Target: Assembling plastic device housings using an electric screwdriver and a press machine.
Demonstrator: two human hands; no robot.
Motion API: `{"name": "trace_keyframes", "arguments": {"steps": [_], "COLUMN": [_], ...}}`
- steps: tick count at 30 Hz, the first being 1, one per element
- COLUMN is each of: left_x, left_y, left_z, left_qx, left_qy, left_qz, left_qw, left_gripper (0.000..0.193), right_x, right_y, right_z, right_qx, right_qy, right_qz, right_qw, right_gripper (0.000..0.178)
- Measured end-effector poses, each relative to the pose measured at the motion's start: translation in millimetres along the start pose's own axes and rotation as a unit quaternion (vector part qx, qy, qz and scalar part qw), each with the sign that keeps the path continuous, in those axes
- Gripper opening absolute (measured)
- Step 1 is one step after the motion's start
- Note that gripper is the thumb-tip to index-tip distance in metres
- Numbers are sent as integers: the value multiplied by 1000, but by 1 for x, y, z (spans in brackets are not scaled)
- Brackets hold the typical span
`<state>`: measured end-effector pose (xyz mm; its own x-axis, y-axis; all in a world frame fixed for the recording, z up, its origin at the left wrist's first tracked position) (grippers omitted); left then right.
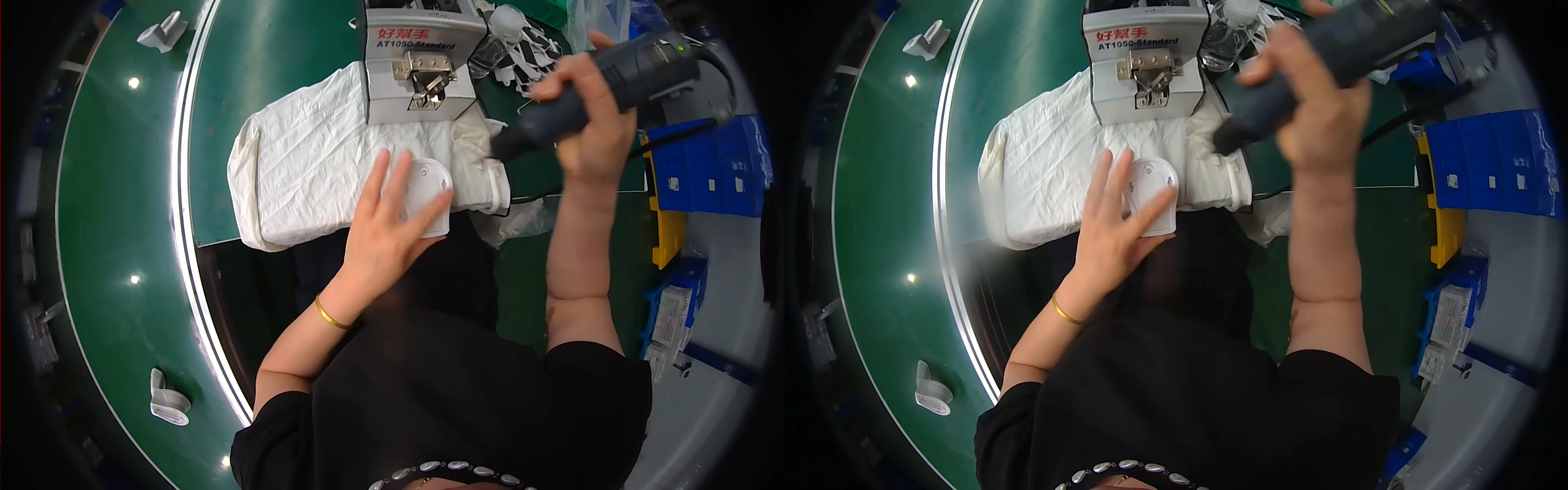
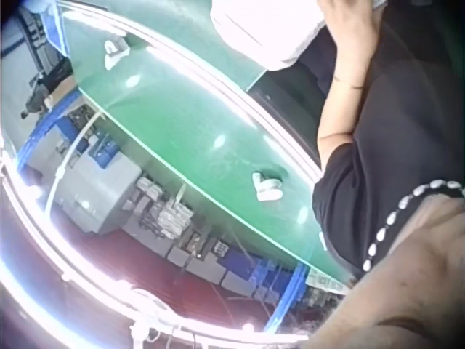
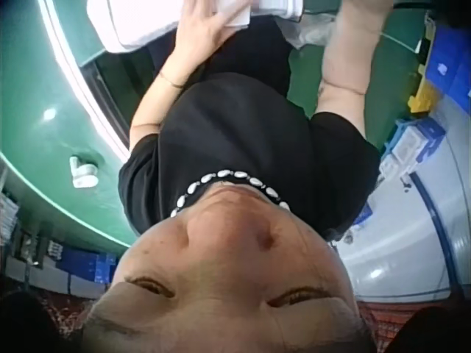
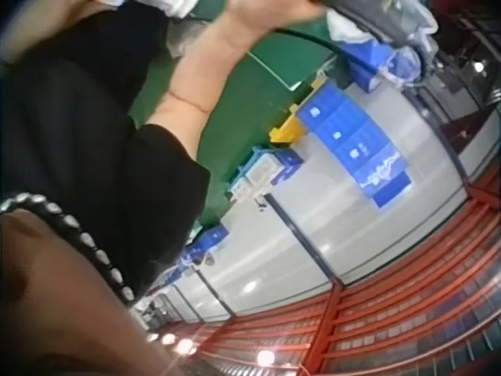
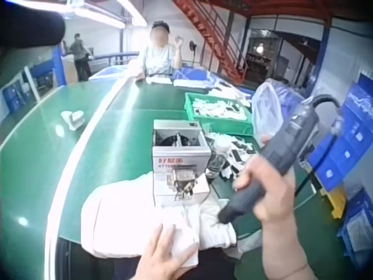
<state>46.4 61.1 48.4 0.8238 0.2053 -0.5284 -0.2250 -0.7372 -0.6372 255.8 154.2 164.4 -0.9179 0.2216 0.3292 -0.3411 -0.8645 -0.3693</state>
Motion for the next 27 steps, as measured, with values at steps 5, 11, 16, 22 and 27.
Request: {"name": "trace_keyframes", "arguments": {"steps": [5,11,16,22,27], "left_x": [2,-29,-66,-165,-264], "left_y": [-6,-30,-30,-23,13], "left_z": [-19,-13,35,161,291], "left_qx": [130,137,-8,-220,-397], "left_qy": [-33,-74,-64,14,-132], "left_qz": [124,176,90,-237,-393], "left_qw": [983,972,994,946,819], "left_gripper": [42,36,55,48,45], "right_x": [-185,-329,-306,-322,-338], "right_y": [-55,-60,-81,-95,-96], "right_z": [-29,-92,-111,-132,-141], "right_qx": [101,188,107,99,63], "right_qy": [224,273,414,376,313], "right_qz": [-270,-346,-234,-223,-245], "right_qw": [931,878,873,894,915], "right_gripper": [31,23,24,41,56]}}
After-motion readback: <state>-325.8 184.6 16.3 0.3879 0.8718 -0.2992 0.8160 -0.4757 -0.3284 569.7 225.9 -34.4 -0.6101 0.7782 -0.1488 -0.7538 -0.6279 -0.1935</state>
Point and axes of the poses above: each hand's wrist, its own y-axis away from the middle knuckle, its own x-axis out of the palm, z = x × y, the point moved 8 cm from there along -y, towards the middle knuckle, and after that the axes turned 13 degrees about -z, right-handed, at the moved point
